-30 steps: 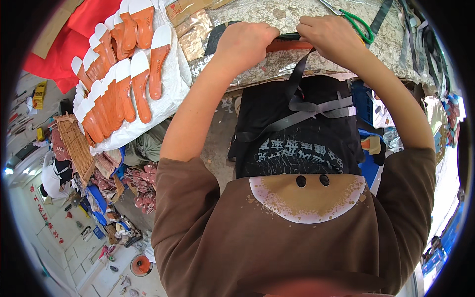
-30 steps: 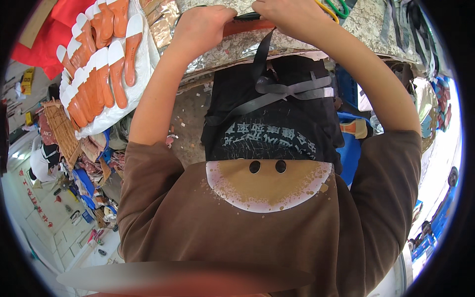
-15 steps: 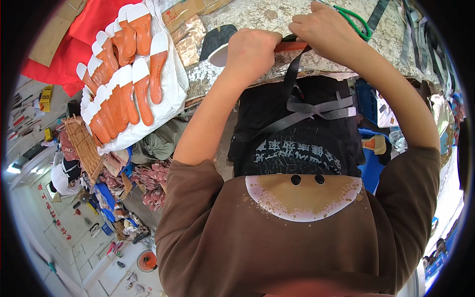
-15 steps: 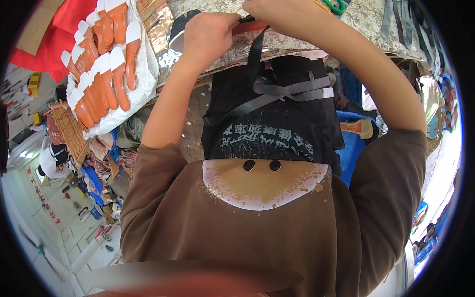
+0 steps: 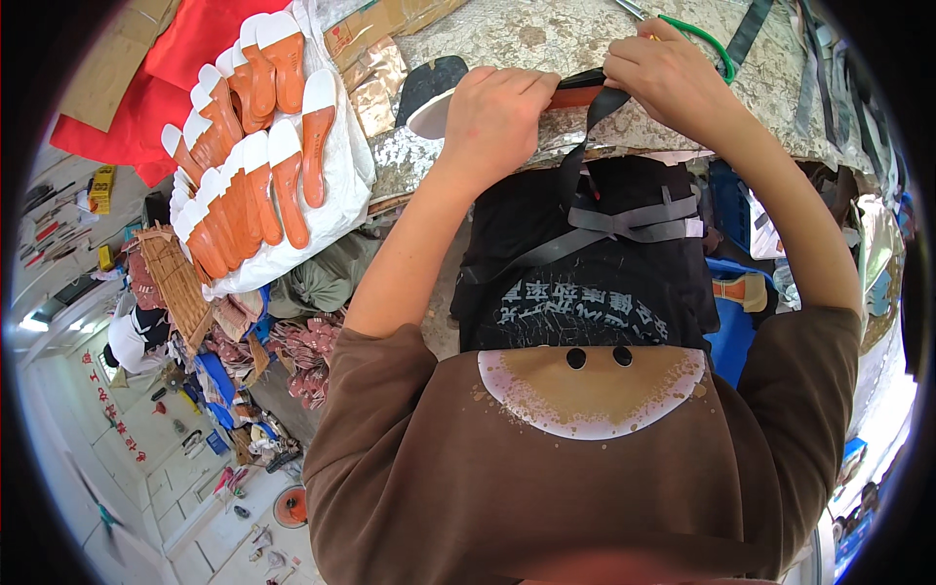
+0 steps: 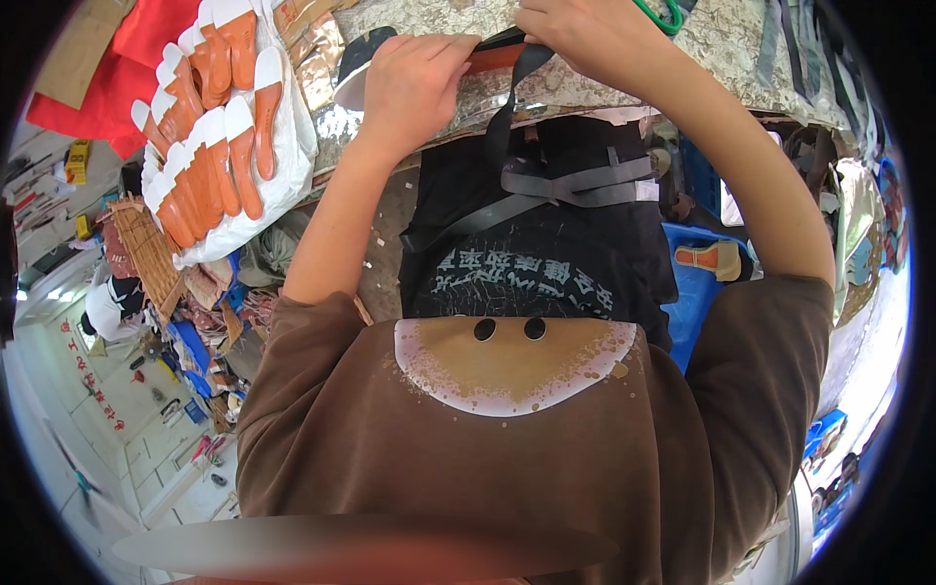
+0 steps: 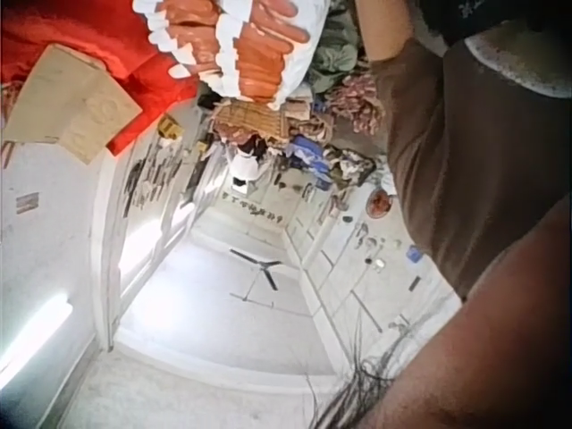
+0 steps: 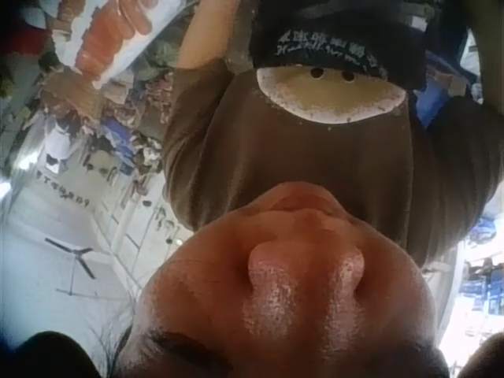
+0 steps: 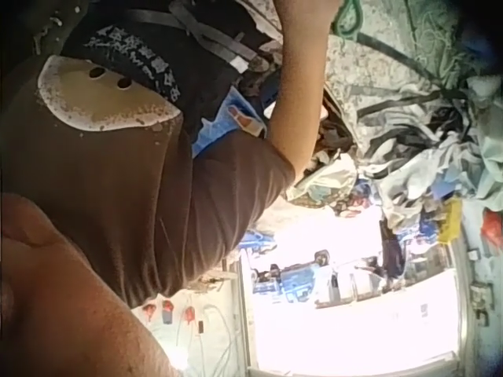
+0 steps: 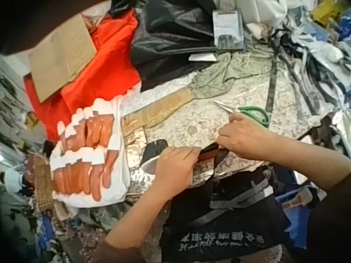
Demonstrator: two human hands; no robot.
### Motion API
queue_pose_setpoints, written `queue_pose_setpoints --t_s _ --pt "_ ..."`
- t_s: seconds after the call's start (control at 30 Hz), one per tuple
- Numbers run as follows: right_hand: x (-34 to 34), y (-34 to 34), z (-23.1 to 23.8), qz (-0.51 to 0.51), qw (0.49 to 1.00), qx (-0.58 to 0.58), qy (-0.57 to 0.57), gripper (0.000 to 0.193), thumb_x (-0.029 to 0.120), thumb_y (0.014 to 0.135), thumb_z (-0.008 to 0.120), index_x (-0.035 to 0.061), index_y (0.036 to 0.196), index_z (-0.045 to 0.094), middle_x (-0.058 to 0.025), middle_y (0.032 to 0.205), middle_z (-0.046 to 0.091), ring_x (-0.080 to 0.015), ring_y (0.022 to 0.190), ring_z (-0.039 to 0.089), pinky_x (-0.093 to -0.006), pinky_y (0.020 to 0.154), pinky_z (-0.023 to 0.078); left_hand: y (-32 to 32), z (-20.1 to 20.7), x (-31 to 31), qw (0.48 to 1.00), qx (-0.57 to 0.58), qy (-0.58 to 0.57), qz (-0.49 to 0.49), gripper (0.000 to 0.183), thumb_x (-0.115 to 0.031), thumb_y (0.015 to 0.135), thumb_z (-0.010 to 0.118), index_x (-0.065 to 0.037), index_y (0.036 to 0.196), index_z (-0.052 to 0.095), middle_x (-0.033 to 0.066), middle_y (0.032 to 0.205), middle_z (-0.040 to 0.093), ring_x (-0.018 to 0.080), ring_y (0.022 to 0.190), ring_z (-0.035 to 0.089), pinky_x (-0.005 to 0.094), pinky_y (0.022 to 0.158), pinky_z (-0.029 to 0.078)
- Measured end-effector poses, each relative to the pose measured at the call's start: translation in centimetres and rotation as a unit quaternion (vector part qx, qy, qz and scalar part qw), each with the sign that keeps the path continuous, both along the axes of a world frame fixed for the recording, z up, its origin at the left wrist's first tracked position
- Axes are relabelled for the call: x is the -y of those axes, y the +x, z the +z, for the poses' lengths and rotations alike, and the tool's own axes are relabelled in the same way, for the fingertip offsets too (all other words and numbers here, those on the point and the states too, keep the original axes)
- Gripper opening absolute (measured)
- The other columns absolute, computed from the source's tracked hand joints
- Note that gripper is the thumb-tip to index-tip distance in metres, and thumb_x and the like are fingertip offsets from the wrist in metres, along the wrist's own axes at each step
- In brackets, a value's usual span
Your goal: Manually sorting, stacking, and rubber-banding various shoe insole components at a workbench.
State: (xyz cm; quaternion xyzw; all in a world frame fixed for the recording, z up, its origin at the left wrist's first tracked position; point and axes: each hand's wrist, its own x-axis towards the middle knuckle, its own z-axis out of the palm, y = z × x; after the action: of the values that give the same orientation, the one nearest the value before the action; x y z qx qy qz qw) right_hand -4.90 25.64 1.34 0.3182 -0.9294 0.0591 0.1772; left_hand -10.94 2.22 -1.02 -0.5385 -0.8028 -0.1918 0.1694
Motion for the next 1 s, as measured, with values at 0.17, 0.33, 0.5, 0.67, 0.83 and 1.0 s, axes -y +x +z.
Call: queue_pose_setpoints --t_s 0.17,0.33,0.5,0.67,0.83,1.0 --pt "-0.3 0.2 0.3 0.019 0.994 0.06 -0.087 0.014 0.01 0.081 0.067 0.0049 0.083 0.054 -0.0073 0.081 0.055 -0.0263 0.079 0.056 -0.0381 0.084 0.042 1.6 1.4 -3.2 0.977 0.061 -0.182 0.095 0.019 -0.026 0.084 0.065 -0.006 0.082 0.067 0.0095 0.078 0.066 0.0268 0.076 0.065 0.0381 0.07 0.048" --pt "0.1 1.2 0.6 -0.054 0.959 0.161 -0.228 0.023 0.018 0.082 0.071 0.0071 0.09 0.052 -0.0081 0.087 0.056 -0.0325 0.084 0.058 -0.0413 0.068 0.045 1.4 0.2 -4.1 0.979 0.084 -0.165 0.082 0.031 -0.035 0.085 0.065 -0.005 0.077 0.066 0.0117 0.076 0.064 0.0312 0.077 0.065 0.0433 0.066 0.052" --pt "1.0 2.7 3.0 -0.162 0.974 0.082 -0.135 0.032 0.031 0.082 0.072 0.0069 0.088 0.052 -0.0086 0.08 0.061 -0.0321 0.072 0.059 -0.0404 0.063 0.044 1.7 2.0 -3.1 0.981 0.054 -0.178 0.057 0.024 -0.028 0.083 0.065 -0.005 0.076 0.065 0.011 0.075 0.064 0.0303 0.077 0.065 0.0429 0.067 0.052" --pt "0.4 3.4 3.9 -0.119 0.922 0.313 -0.196 0.034 0.03 0.089 0.068 0.0016 0.074 0.057 -0.0071 0.063 0.055 -0.016 0.057 0.052 -0.0314 0.051 0.038 4.1 6.5 -0.9 0.976 0.033 -0.211 0.039 0.022 -0.025 0.083 0.067 -0.005 0.075 0.062 0.0101 0.074 0.063 0.0282 0.077 0.065 0.0407 0.065 0.051" --pt "2.1 5.2 3.7 -0.088 0.829 0.385 -0.396 0.043 0.033 0.093 0.065 0.0001 0.068 0.055 -0.001 0.056 0.042 -0.007 0.056 0.038 -0.0283 0.051 0.032 5.5 9.1 1.5 0.976 0.025 -0.212 0.041 0.024 -0.026 0.083 0.067 -0.005 0.074 0.06 0.0089 0.072 0.06 0.0272 0.074 0.063 0.0382 0.063 0.05" --pt "3.6 7.3 4.2 -0.081 0.812 0.349 -0.461 0.039 0.031 0.092 0.067 -0.0003 0.07 0.058 0.0033 0.057 0.041 -0.0054 0.059 0.036 -0.0265 0.053 0.029 7.2 10.3 4.0 0.984 0.053 -0.165 0.033 0.023 -0.026 0.081 0.071 -0.006 0.075 0.06 0.0076 0.074 0.059 0.025 0.073 0.062 0.0367 0.061 0.049"
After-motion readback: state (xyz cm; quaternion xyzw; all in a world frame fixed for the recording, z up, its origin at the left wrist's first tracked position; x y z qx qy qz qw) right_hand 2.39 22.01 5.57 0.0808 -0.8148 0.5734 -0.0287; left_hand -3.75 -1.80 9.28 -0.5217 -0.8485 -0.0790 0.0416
